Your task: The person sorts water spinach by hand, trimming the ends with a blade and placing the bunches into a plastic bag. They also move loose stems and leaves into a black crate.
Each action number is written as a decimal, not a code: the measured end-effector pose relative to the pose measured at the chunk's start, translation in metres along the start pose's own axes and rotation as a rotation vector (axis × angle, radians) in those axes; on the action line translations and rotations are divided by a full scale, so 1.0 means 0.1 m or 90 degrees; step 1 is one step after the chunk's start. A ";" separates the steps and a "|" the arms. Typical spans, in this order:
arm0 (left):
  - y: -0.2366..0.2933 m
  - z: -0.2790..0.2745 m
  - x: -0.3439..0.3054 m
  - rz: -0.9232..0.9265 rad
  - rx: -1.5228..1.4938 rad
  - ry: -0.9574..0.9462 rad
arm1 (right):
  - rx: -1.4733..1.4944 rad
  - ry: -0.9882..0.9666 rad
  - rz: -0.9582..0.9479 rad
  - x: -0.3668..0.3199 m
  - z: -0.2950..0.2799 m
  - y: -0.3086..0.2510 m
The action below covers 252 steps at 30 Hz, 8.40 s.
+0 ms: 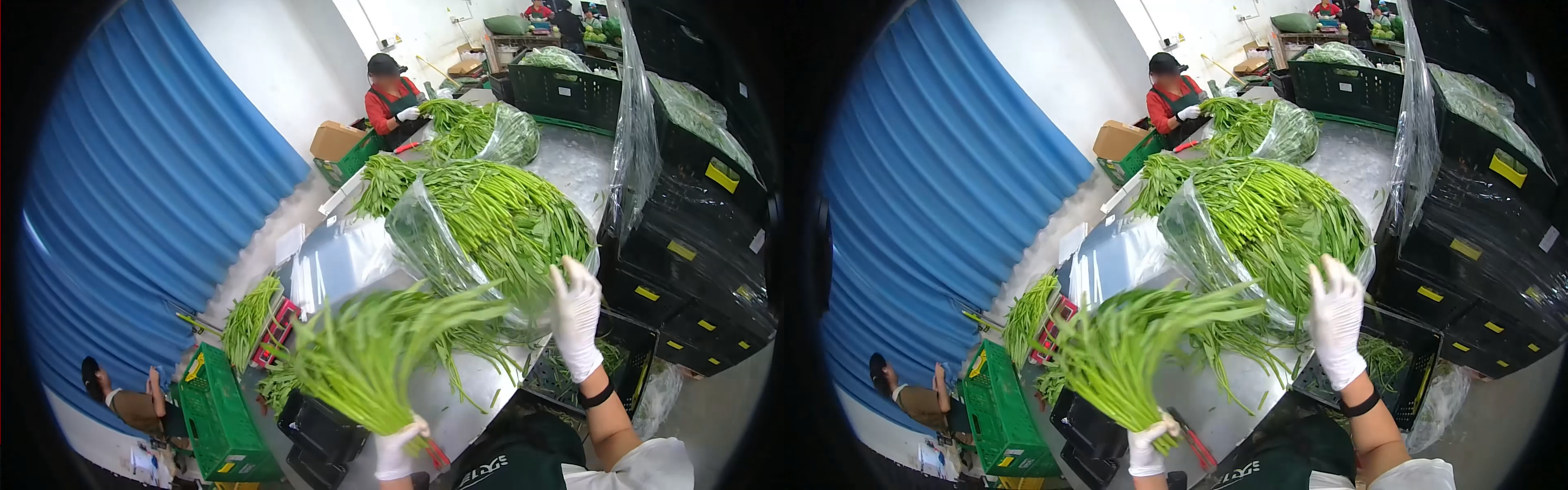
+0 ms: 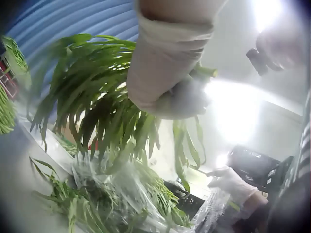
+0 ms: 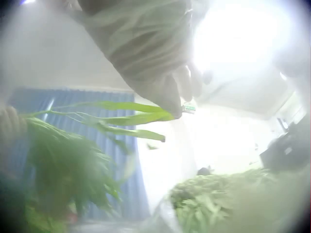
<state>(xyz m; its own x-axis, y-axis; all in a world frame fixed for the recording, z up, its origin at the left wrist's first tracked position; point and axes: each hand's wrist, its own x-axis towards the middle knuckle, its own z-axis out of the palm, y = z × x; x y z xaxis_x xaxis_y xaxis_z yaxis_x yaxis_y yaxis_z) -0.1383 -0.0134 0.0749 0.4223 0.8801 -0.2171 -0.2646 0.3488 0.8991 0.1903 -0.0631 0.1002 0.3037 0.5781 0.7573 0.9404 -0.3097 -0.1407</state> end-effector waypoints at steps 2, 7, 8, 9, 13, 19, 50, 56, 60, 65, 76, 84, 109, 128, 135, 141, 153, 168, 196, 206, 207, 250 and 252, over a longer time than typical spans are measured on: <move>0.01 -0.04 0.04 0.041 -0.026 0.003 | 0.118 -0.235 -0.007 -0.08 -0.03 -0.25; -0.05 -0.08 0.08 0.105 -0.107 0.115 | 0.280 -0.556 -0.143 -1.61 1.03 -0.84; -0.06 -0.11 0.07 0.108 -0.107 0.128 | 0.283 -0.554 -0.145 -1.82 1.20 -0.89; -0.04 -0.12 0.05 0.111 -0.103 0.131 | 0.276 -0.578 -0.120 -2.08 1.43 -0.92; -0.06 -0.19 -0.02 0.102 -0.120 0.143 | 0.386 -0.523 -0.003 -1.83 1.23 -1.00; -0.14 -0.10 -0.01 0.091 -0.072 0.170 | 0.434 -0.418 0.076 -1.69 1.57 -1.04; -0.30 0.29 0.19 -0.039 -0.078 -0.107 | 1.025 -0.908 0.137 -0.82 0.18 -1.01; -0.34 0.32 0.20 -0.001 -0.033 -0.075 | 0.931 -0.774 0.189 -0.94 0.25 -1.04; -0.39 0.30 0.18 0.024 -0.048 -0.040 | 0.793 -0.478 0.008 -0.77 0.14 -0.97; -0.35 0.29 0.14 0.033 -0.090 -0.016 | 0.773 -0.353 0.156 -0.38 0.01 -0.93; -0.29 0.41 0.07 0.042 0.033 0.034 | 0.750 -0.520 0.121 -0.36 0.11 -1.10; -0.19 0.33 0.05 0.084 -0.084 0.025 | 0.955 0.040 0.598 -0.34 0.15 -0.83; -0.26 0.37 -0.08 -0.036 -0.139 0.009 | 0.537 -0.201 -0.013 -0.23 0.09 -0.96; -0.41 0.42 -0.07 -0.013 0.032 -0.013 | 0.344 -0.124 -0.273 -0.16 -0.02 -0.94; -0.20 0.43 -0.10 -0.031 0.050 0.018 | 0.503 0.021 0.241 -0.09 -0.10 -0.28; -0.11 0.04 -0.05 0.066 -0.054 0.008 | -0.006 -0.172 0.218 -0.51 -0.17 0.66; -0.13 -0.02 0.00 0.057 -0.214 0.024 | 0.045 -0.361 0.006 -1.55 1.39 -0.26; -0.12 0.00 -0.06 0.085 -0.220 0.087 | 0.182 -0.496 0.116 -1.40 1.28 -0.10; -0.32 0.39 0.05 0.075 -0.113 0.134 | 0.270 -0.400 -0.273 -0.88 -0.19 -1.30; -0.23 0.34 -0.02 0.073 -0.016 0.157 | 0.628 -0.349 -0.042 -0.41 -0.15 -1.18; -0.25 0.34 -0.02 0.079 -0.007 0.128 | 0.693 -0.371 0.010 -0.38 -0.10 -1.22; -0.11 0.37 0.01 -0.095 -0.104 0.021 | 0.997 -0.339 0.312 -0.20 0.23 -1.12; -0.15 0.27 0.02 -0.098 -0.124 -0.004 | 0.569 -0.079 0.017 -0.03 0.14 -1.04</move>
<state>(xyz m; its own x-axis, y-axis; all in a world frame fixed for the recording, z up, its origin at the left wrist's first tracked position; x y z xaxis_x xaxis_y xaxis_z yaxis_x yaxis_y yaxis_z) -0.1101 -0.0254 0.0717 0.4761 0.8100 -0.3424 -0.3587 0.5343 0.7654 0.0937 -0.0220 0.1033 0.2924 0.6722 0.6802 0.6853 0.3488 -0.6393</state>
